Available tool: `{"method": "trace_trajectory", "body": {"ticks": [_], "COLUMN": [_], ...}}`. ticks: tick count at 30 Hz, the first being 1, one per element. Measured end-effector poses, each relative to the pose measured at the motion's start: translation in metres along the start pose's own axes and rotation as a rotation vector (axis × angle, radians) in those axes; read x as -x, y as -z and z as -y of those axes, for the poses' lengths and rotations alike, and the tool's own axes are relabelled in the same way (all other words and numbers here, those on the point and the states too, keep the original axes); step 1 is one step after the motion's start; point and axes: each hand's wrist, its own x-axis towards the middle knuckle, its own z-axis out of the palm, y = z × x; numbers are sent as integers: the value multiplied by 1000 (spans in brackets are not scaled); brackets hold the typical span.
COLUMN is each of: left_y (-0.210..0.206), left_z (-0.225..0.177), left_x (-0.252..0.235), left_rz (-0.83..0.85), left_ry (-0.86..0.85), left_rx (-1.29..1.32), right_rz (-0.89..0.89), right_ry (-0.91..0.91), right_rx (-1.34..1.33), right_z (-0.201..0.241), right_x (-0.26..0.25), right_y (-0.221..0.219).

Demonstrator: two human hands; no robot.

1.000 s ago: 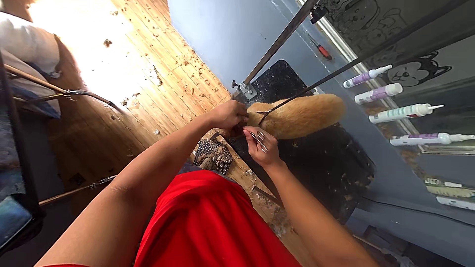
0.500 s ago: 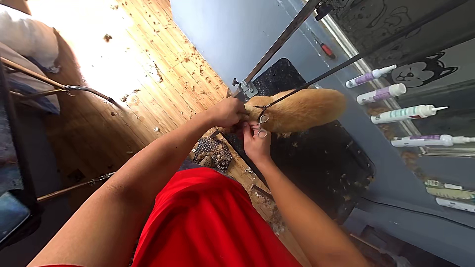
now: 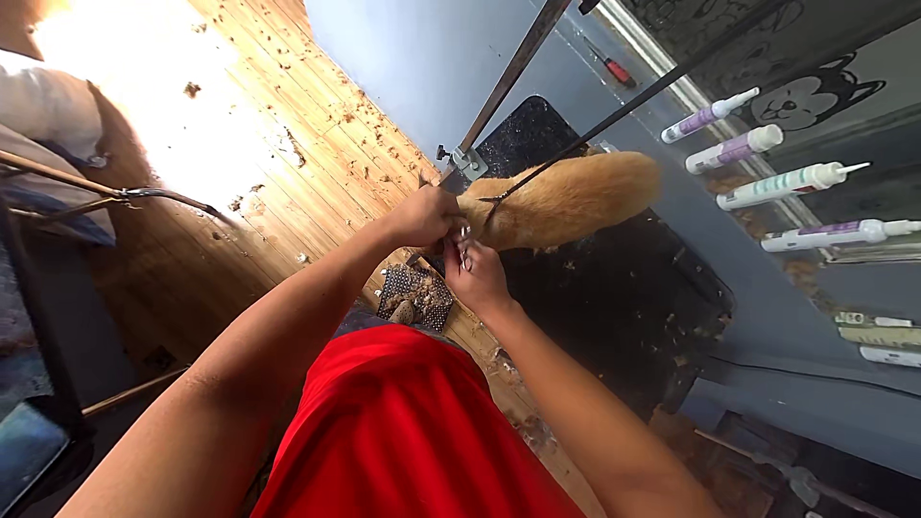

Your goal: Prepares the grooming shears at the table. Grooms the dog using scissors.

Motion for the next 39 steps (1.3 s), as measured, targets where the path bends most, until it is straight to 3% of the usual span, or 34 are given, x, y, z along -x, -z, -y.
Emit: {"method": "trace_trajectory", "body": {"ticks": [2, 4, 7, 9, 12, 14, 15, 17, 19, 21, 23, 26, 28, 29, 31, 34, 36, 39], "left_y": [-2, 0, 6, 6, 3, -1, -3, -5, -3, 2, 5, 4, 1, -2, -2, 1, 3, 3], "left_z": [1, 2, 3, 5, 4, 2, 0, -1, -1, -2, -2, -3, -4, -4, -2, -1, -3, -6], "left_x": [-1, -1, -1, 0, -2, -4, -4, -6, -6, -6, -5, -5, -5, -6, -9, -11, -11, -12], "left_rz": [-14, -23, -7, -7, -12, -10, -5, -10, -19, -22, -23, -38, -42, -43, -50, -42, -30, -19], "left_ry": [11, 14, 0, -11, -9, -10, -5, 2, 8, 22, 26, 0, -7, -5, 12, 47, 69, 61], "left_rx": [-12, -13, 15, 35, 37, 30, 24, 11, 16, 28, 28, 29, 31, 25, 3, -1, 4, -7], "right_rz": [16, -28, -142, -148, -89, -64, -56, -38, -72, -136, -124, -64, -40, -40, -38, -97, -120, -72], "right_ry": [-367, -655, -907, -827, -281, -90, -123, -400, -736, -934, -793, -169, 26, -14, -333, -766, -671, -71], "right_rx": [-184, -575, -1079, -1070, -425, -140, -120, -308, -757, -1081, -966, -200, 33, 23, -211, -843, -817, -149], "right_z": [7, 5, 4, 0, -11, -13, -11, -8, -6, -4, -6, -9, -4, -2, -2, -9, -12, -14], "right_x": [-9, -15, -16, -11, 2, 6, 6, -1, -12, -17, -12, -3, -1, -1, -9, -17, -11, 2], "right_y": [0, 2, 10, 9, 3, 1, 0, 0, 4, 10, 9, 4, 1, -2, -5, -1, 2, 0]}}
